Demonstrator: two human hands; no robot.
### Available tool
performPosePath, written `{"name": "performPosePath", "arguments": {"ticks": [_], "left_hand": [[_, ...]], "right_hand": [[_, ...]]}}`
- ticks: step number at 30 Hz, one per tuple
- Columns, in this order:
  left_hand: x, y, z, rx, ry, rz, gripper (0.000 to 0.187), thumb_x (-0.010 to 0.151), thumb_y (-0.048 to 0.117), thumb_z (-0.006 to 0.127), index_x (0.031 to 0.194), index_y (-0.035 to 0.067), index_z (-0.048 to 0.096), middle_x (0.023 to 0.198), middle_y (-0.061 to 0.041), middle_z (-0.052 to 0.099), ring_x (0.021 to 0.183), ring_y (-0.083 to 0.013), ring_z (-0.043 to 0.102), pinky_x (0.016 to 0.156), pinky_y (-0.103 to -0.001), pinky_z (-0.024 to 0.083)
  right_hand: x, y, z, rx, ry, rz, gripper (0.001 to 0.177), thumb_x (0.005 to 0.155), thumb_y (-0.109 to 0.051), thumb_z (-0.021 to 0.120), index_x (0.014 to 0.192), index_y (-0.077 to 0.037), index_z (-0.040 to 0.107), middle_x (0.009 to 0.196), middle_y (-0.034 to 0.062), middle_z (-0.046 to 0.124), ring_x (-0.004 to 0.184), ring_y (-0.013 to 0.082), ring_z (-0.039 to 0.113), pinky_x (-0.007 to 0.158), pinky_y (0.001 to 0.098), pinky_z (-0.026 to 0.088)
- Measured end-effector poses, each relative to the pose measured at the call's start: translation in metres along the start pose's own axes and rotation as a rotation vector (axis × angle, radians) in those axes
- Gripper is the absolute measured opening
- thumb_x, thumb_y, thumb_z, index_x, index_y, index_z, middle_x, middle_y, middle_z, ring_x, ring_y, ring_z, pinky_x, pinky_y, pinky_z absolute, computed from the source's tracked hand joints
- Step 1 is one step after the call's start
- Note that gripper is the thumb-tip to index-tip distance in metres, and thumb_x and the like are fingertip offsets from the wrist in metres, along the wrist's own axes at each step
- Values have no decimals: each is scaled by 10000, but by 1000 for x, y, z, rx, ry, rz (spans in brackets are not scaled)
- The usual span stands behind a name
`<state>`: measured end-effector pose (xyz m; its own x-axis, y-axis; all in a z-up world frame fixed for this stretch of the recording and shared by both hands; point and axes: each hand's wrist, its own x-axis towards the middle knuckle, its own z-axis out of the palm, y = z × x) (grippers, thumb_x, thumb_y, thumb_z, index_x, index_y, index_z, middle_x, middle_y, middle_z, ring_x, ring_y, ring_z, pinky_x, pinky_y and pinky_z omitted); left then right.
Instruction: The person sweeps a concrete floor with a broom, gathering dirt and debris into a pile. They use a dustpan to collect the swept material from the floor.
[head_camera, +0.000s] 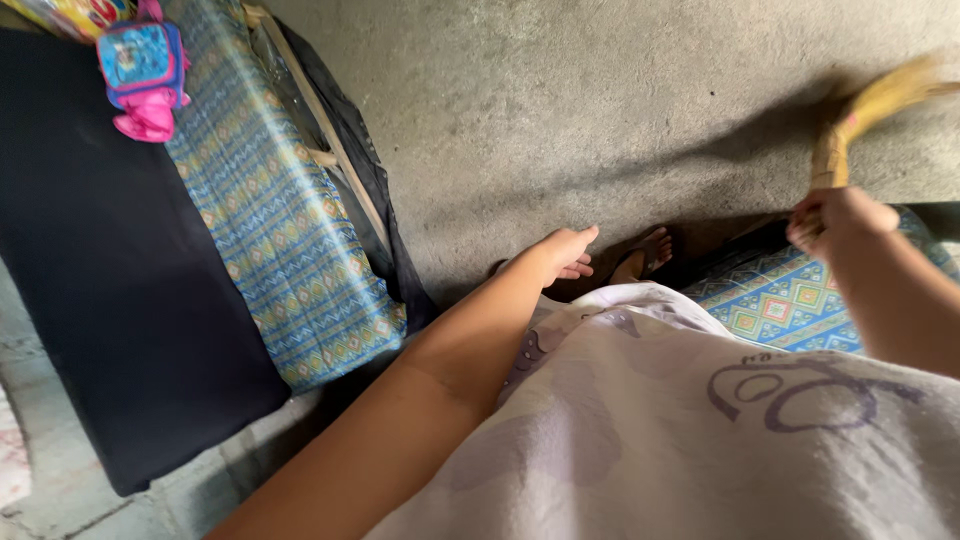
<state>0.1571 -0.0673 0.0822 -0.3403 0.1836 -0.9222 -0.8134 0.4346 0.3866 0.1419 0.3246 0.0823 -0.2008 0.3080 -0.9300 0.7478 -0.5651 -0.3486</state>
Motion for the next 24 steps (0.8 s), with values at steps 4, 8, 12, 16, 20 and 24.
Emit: {"name": "performPosePath", "arguments": {"ticks": [4,8,12,16,20,24], "left_hand": [[2,-11,18,-39,21,-40,675,998,495,467,1469,12,452,1401,-247,584,1095,-294,699,951,-406,542],[38,-17,42,32,7,-49,655,989,487,472,1388,-23,570,1311,-247,637,1046,-333,683,890,-458,548],[94,-44,43,274,65,165,708,1085,567,488,1369,-66,630,1276,-218,651,1002,-214,611,851,-378,472],[76,-59,21,97,121,116,603,1029,537,481,1312,18,601,1155,-176,646,816,-211,638,655,-354,472],[35,-65,-4,-61,165,5,539,999,429,472,1244,-32,604,1074,-148,697,772,-225,717,585,-342,508],[17,-77,-28,-88,234,-30,492,1003,371,458,1156,-69,617,984,-148,699,694,-228,735,572,-329,557]], "right_hand": [[-77,49,21,-293,-103,-73,220,972,-101,569,802,26,627,659,136,593,478,220,555,387,325,414],[-131,96,53,-395,-272,75,69,905,-29,696,930,34,679,772,111,656,570,196,610,483,307,500],[-105,143,111,-342,-500,289,169,925,-64,547,906,38,680,804,138,701,647,230,674,561,316,583],[-5,132,105,-170,-607,469,173,1002,-120,576,851,-34,566,670,57,524,502,155,497,419,295,438],[58,59,41,334,-122,355,135,999,-167,436,999,-53,509,706,20,447,481,79,402,397,229,397],[55,10,48,398,-136,197,166,1056,-134,474,1075,9,556,822,121,621,523,131,525,434,221,474]]}}
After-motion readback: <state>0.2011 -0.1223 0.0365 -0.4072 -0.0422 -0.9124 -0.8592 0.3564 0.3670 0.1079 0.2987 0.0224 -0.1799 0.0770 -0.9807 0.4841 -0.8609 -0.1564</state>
